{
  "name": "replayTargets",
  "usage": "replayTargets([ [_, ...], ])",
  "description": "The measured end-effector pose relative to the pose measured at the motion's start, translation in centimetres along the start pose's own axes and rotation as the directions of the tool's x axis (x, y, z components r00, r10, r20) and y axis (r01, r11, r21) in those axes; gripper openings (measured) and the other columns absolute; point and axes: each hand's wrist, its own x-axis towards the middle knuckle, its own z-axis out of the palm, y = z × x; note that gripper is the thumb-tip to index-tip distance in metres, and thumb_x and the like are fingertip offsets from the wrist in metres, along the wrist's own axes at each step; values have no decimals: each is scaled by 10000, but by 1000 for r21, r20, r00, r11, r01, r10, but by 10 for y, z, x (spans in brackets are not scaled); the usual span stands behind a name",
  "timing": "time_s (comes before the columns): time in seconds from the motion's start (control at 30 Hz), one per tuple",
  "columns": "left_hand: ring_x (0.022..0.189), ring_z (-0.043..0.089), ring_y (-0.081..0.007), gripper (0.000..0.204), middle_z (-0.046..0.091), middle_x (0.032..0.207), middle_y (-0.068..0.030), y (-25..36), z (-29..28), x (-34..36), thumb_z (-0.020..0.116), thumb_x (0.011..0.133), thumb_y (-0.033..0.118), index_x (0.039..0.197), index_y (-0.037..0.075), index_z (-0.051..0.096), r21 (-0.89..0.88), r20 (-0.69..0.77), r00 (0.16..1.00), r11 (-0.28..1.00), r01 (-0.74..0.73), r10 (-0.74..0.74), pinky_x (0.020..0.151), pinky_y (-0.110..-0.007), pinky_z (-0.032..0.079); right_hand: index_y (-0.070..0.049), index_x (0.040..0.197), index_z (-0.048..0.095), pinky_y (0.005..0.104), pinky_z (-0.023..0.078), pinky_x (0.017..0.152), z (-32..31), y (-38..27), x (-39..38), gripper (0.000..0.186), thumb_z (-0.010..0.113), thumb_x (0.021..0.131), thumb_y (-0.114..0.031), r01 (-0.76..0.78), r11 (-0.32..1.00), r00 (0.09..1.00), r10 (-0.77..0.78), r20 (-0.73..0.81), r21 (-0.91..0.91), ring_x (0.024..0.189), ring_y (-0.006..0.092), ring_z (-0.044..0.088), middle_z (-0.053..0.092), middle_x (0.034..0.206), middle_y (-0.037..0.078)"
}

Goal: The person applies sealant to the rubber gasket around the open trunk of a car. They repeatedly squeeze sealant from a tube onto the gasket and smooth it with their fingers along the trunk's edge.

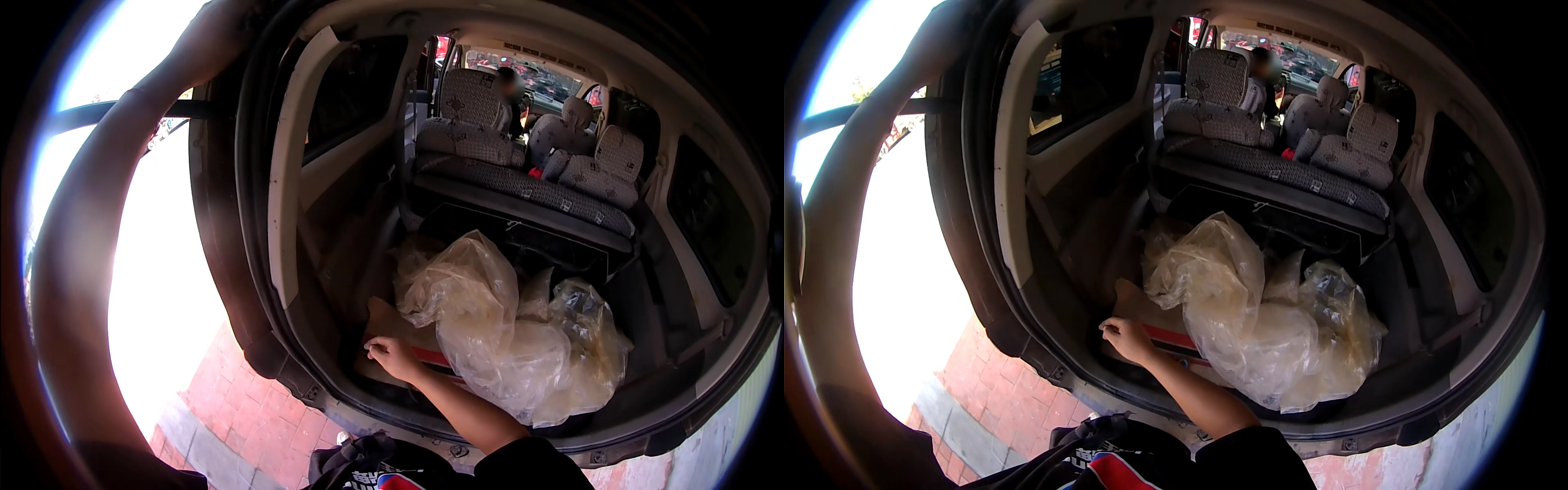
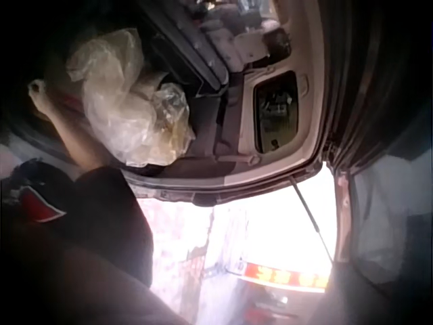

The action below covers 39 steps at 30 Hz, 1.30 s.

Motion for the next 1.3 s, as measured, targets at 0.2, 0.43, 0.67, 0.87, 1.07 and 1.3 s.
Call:
replayTargets([
  [0.2, 1012, 638, -285, 238, 694, 1037, -156, 0, -11, -2, 578, 947, 167, 1140, 46, 647, 62, -69, 998, 998, -8, 12, 968, -442, 466, 17, 1101, 704, 282, 546, 802, 4, 16, -14, 228, 597, 1002, -158, -18, 1000, 1000, 17, -19, -16, 876, 154, 725, 757, 920, 99],
  [0.43, 1134, 597, -341, 292, 679, 1070, -166, -42, 52, 6, 577, 851, -10, 1135, 45, 610, 405, -386, 878, 907, -114, 283, 1142, -496, 318, -1, 1106, 705, 291, 549, 797, 8, 26, -36, 231, 591, 1011, -177, -119, 993, 993, 119, -9, 8, 872, 162, 732, 763, 908, 90],
  [0.67, 1182, 551, -355, 346, 607, 1155, -143, -14, 49, -26, 644, 831, 36, 1175, 37, 608, 172, -616, 778, 985, -23, 126, 989, -460, 474, 20, 1087, 698, 261, 551, 739, -23, 56, -53, 217, 575, 1019, -146, -153, 987, 978, 160, -137, 57, 821, 141, 709, 746, 897, 72],
  [0.87, 1132, 551, -358, 302, 590, 1092, -132, -29, 30, -7, 711, 829, 122, 1107, 40, 628, -211, -545, 834, 977, -43, -82, 931, -471, 476, 22, 1030, 704, 276, 555, 699, -50, 58, -75, 203, 597, 1003, -149, -309, 929, 884, 359, -299, 202, 786, 143, 712, 751, 875, 80],
  [1.07, 1086, 628, -402, 353, 687, 1095, -202, -10, 30, 21, 697, 913, 254, 1155, 4, 635, -537, -533, 839, 810, -236, -109, 931, -458, 498, 26, 1042, 721, 267, 544, 669, -32, 72, -80, 217, 618, 990, -158, -246, 951, 880, 300, -368, 186, 738, 140, 707, 756, 849, 88],
  [1.3, 1024, 631, -489, 407, 680, 1046, -298, -9, 75, 48, 640, 983, 364, 1199, 23, 593, -580, -660, 725, 747, -325, -196, 849, -517, 507, 15, 1080, 724, 276, 534, 676, 5, 47, -95, 274, 611, 991, -219, -315, 946, 885, 265, -383, -72, 743, 127, 691, 759, 860, 74],
])
